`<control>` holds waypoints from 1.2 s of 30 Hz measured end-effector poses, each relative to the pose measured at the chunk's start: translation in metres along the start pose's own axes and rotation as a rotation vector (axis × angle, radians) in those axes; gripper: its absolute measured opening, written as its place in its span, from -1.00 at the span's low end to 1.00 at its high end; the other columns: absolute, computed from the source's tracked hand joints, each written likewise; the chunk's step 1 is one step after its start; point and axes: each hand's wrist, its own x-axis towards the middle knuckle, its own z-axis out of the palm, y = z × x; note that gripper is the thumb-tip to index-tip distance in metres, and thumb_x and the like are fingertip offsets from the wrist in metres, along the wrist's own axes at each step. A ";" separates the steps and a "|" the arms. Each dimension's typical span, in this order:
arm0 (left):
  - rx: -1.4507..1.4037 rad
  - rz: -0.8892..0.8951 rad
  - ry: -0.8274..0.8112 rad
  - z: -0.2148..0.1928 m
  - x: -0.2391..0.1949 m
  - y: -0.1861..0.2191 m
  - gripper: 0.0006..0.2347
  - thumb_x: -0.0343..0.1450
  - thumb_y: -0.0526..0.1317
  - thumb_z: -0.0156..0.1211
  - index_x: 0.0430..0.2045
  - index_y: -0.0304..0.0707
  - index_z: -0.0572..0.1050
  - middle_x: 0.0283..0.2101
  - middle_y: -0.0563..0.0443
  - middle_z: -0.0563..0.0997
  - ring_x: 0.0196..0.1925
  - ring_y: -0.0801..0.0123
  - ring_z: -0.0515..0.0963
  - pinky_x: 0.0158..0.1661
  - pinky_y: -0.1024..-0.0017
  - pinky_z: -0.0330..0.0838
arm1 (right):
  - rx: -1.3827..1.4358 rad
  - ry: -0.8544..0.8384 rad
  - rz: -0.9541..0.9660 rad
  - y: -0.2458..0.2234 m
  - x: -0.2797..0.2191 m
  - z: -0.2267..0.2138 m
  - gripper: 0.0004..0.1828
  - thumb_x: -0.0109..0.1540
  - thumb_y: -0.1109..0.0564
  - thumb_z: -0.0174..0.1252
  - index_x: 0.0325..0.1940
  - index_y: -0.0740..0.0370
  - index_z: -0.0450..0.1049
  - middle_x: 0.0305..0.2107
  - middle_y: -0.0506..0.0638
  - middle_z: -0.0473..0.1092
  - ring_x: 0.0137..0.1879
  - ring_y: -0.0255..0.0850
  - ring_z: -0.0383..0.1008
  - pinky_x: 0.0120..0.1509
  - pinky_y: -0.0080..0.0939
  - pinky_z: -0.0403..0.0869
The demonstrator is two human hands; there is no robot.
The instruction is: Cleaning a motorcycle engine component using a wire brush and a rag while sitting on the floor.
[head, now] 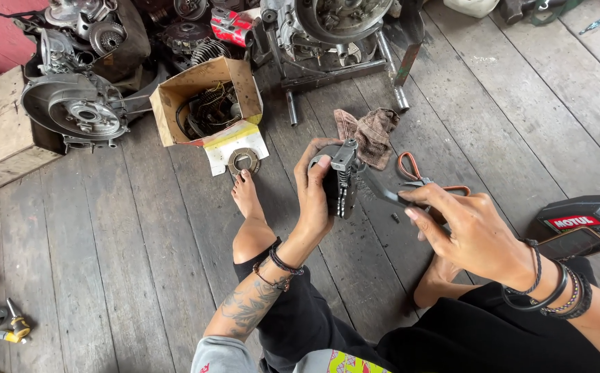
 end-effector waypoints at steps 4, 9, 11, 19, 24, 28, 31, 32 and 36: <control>0.086 0.008 -0.037 0.004 0.022 0.003 -0.67 0.45 0.08 0.08 -0.21 -0.20 0.52 -0.26 0.01 0.60 -0.24 0.39 0.59 -0.19 0.47 0.45 | -0.015 0.013 0.017 0.002 0.003 -0.005 -0.76 0.33 0.16 0.12 0.08 0.24 0.43 -0.66 -0.23 0.49 -0.58 -0.47 0.54 -0.48 -0.49 0.46; 0.041 0.032 -0.197 0.003 0.054 0.014 -0.65 0.45 0.06 0.14 -0.17 -0.28 0.49 -0.14 -0.09 0.61 -0.25 0.27 0.65 -0.24 0.35 0.60 | -0.076 0.094 0.015 0.010 0.004 -0.009 -0.73 0.35 0.20 0.13 0.11 0.36 0.43 -0.53 -0.14 0.54 -0.55 -0.43 0.55 -0.51 -0.47 0.43; 0.068 -0.004 -0.205 0.006 0.058 0.017 -0.68 0.44 0.03 0.12 -0.22 -0.26 0.50 -0.20 -0.06 0.61 -0.27 0.32 0.63 -0.26 0.40 0.57 | -0.070 0.118 0.024 0.011 0.006 -0.012 -0.73 0.35 0.21 0.14 0.12 0.37 0.43 -0.51 -0.12 0.55 -0.50 -0.40 0.58 -0.45 -0.45 0.45; -0.174 -0.454 -0.169 0.029 0.051 0.015 -0.78 0.41 -0.08 0.13 -0.38 -0.26 0.37 -0.50 -0.11 0.47 -0.60 0.08 0.62 -0.62 0.23 0.57 | -0.129 0.173 0.021 0.021 -0.004 -0.019 -0.76 0.37 0.23 0.15 0.10 0.38 0.46 -0.53 -0.09 0.53 -0.43 -0.34 0.60 -0.41 -0.43 0.45; -0.447 -0.859 -0.133 0.023 0.014 0.017 -0.56 0.48 0.14 -0.08 -0.12 -0.31 0.47 -0.25 -0.25 0.61 -0.26 0.16 0.63 -0.31 0.15 0.57 | -0.251 0.102 -0.123 0.023 -0.016 -0.019 -0.78 0.31 0.12 0.26 0.05 0.09 0.56 -0.31 -0.03 0.53 -0.57 -0.38 0.32 -0.53 -0.36 0.38; -0.295 -1.012 0.146 0.020 -0.003 0.018 -0.69 0.43 0.10 0.02 -0.41 -0.16 0.44 -0.45 -0.04 0.58 -0.48 0.18 0.59 -0.43 0.22 0.52 | -0.196 0.144 -0.113 0.007 -0.011 -0.031 -0.81 0.31 0.17 0.27 0.01 0.18 0.60 -0.30 0.03 0.51 -0.38 -0.27 0.47 -0.31 -0.30 0.44; -0.404 -0.896 -0.028 0.010 -0.007 0.005 -0.57 0.47 0.12 -0.06 -0.10 -0.29 0.51 -0.22 -0.32 0.66 -0.25 0.09 0.66 -0.16 0.20 0.55 | -0.201 0.106 -0.204 0.007 -0.019 -0.027 -0.82 0.33 0.18 0.21 0.02 0.16 0.53 -0.29 0.01 0.47 -0.22 -0.08 0.53 -0.15 -0.15 0.49; -0.317 -0.915 0.067 0.009 -0.007 0.005 -0.56 0.40 0.15 0.00 -0.07 -0.20 0.47 -0.17 -0.24 0.62 -0.23 0.10 0.63 -0.19 0.19 0.53 | -0.309 0.130 -0.160 0.023 -0.025 -0.025 -0.85 0.32 0.14 0.28 -0.02 0.10 0.59 -0.29 0.02 0.54 -0.29 -0.19 0.53 -0.26 -0.25 0.48; -0.316 -0.935 0.181 0.001 0.001 -0.007 -0.62 0.40 0.15 0.04 -0.17 -0.15 0.49 -0.25 -0.14 0.66 -0.33 0.04 0.66 -0.31 0.19 0.54 | -0.290 0.182 -0.046 0.027 -0.034 -0.027 -0.83 0.34 0.14 0.26 -0.02 0.24 0.61 -0.34 0.09 0.57 -0.56 -0.35 0.34 -0.54 -0.37 0.29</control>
